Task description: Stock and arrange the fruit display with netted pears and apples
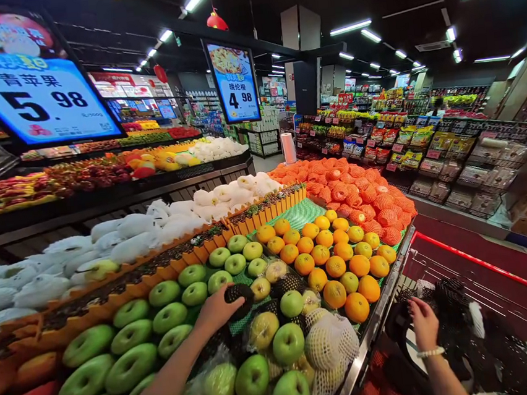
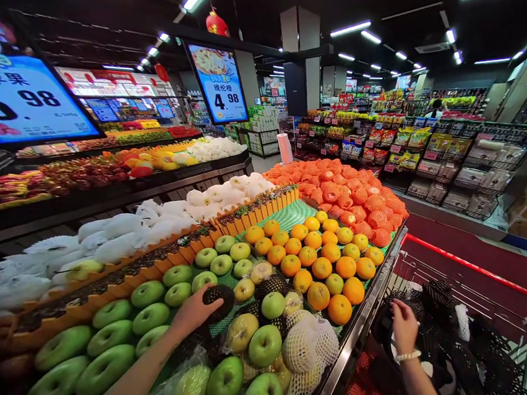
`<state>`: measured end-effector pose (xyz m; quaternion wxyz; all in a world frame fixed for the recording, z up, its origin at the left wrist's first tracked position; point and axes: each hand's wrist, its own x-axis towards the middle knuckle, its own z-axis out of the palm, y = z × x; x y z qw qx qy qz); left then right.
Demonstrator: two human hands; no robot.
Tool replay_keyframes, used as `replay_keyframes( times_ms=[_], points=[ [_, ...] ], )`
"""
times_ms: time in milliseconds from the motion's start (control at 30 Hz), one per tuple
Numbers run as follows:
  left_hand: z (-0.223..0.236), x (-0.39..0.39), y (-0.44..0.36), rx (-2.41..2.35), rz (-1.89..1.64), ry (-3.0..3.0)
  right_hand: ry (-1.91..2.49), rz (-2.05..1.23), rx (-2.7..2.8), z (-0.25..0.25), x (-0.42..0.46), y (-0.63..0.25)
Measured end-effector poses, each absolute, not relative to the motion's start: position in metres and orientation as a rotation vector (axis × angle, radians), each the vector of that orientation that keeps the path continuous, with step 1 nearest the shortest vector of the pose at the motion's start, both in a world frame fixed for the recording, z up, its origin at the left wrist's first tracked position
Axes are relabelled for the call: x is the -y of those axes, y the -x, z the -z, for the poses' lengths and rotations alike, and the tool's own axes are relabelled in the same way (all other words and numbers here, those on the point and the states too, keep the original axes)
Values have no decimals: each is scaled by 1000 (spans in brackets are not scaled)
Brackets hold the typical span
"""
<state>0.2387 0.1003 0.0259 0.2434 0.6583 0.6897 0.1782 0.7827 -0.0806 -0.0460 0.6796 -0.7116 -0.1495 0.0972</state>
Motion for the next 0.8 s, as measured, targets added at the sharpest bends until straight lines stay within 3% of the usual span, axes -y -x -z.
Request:
replay_keyframes(
  times_ms=[167,333,467,633,800],
  points=[
    [-71,-71,-255,-1640,-959,-1693,1249,-589,1152,-19,68,-620],
    [-104,-19,-298,-1508,-1197,-1808,786,-489,1874,-100,45,-506],
    [-108,3,-309,-1603,-1486,-1767,914,-452,1700,-96,27,-465],
    [-100,23,-310,-1824,-1546,-1638,950,-885,1348,-60,9,-446],
    [-94,44,-316,-1708,-1605,-1448,757,-1427,1171,-50,-7,-441]
  ],
)
